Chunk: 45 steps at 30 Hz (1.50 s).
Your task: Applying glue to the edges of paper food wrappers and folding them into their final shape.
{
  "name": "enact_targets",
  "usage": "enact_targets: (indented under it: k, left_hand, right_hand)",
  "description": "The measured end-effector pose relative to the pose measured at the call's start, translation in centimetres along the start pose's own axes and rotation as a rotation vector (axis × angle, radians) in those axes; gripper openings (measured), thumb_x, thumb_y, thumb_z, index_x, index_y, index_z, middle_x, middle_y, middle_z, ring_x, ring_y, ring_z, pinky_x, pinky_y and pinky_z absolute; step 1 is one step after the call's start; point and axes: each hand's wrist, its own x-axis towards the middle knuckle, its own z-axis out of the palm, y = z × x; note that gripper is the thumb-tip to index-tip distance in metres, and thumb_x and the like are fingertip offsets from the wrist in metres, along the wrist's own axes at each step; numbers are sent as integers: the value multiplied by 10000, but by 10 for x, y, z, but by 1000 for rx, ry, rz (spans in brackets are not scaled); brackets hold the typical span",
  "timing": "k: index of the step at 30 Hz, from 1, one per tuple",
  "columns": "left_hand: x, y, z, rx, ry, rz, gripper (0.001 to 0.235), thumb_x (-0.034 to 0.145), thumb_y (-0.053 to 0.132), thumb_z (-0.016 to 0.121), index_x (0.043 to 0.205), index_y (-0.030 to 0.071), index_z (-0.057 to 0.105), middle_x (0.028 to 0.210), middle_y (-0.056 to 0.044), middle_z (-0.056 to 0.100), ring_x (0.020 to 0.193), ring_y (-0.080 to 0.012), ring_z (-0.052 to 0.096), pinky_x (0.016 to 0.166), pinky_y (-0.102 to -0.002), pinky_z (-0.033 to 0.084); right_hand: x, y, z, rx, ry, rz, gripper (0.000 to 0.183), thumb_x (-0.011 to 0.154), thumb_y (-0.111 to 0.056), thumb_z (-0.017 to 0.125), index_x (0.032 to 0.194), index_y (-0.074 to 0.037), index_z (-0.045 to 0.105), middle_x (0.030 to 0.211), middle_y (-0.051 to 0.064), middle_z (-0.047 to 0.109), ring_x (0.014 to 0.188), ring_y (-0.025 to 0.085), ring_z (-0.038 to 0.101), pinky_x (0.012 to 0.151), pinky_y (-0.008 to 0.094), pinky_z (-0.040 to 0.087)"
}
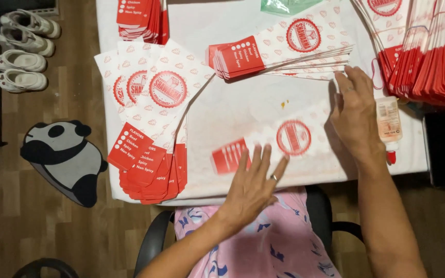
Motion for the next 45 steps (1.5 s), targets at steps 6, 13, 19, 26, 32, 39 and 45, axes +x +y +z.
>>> enact_targets:
  k: [6, 13, 19, 26, 32, 39, 45]
  left_hand:
    - [-41, -7, 4, -709, 359, -85, 482, 1011, 32, 551, 1487, 111, 565, 794, -33, 608, 667, -261, 546, 528, -438, 411]
    - [-42, -141, -39, -905, 587, -964, 290, 998, 111, 695, 1283, 168, 689, 724, 99, 413, 617, -43, 338, 592, -187, 408]
    - [-57, -199, 8, -198, 503, -921, 450, 950, 136, 807, 1345, 17, 626, 728, -53, 625, 649, -267, 612, 598, -470, 502]
    - [-1, -135, -17, -352, 680, -522, 228, 1013, -32, 607, 1229, -105, 613, 1107, -253, 609, 1007, -407, 573, 893, -513, 496]
    - [46, -72, 10, -560, 502, -101, 400, 905, 56, 813, 1188, -109, 583, 1301, -284, 562, 1217, -452, 576, 1070, -513, 508]
    - [48, -74, 15, -473, 401, -68, 311, 898, 91, 816, 1088, -44, 610, 1225, -200, 607, 1171, -365, 588, 962, -434, 523]
    - [43, -92, 14, -712, 332, -28, 189, 937, 108, 749, 1072, 14, 655, 1193, -160, 681, 1100, -370, 649, 868, -463, 525]
  right_hand:
    - [54, -2, 23, 168, -67, -46, 297, 1061, 66, 632, 1350, 129, 646, 1447, 345, 512, 1370, 504, 459, 1141, 573, 422]
    - [74, -5, 47, 217, -342, 33, 538, 1051, -33, 588, 1558, -27, 409, 1650, 263, 320, 1516, 524, 162, 1188, 698, 163]
    - [22, -31, 26, 85, 96, -259, 416, 825, 199, 695, 1185, 12, 791, 1210, 230, 784, 1215, 449, 690, 1132, 620, 450]
    - [-36, -50, -27, 282, -125, -45, 340, 1000, -60, 703, 1310, 69, 650, 1388, 301, 631, 1349, 458, 580, 1195, 526, 445]
    - [-87, 48, -68, -360, -47, 288, 465, 1039, -177, 775, 1374, 145, 755, 1217, 360, 686, 1096, 492, 577, 944, 549, 468]
    - [-78, 28, -85, 208, -159, 906, 495, 912, -225, 854, 1350, -30, 729, 1108, 105, 734, 951, 119, 606, 796, 293, 479]
    - [-95, 30, -82, 921, 391, 971, 311, 934, -56, 828, 1208, -82, 683, 1162, 19, 749, 1041, 112, 769, 957, 243, 709]
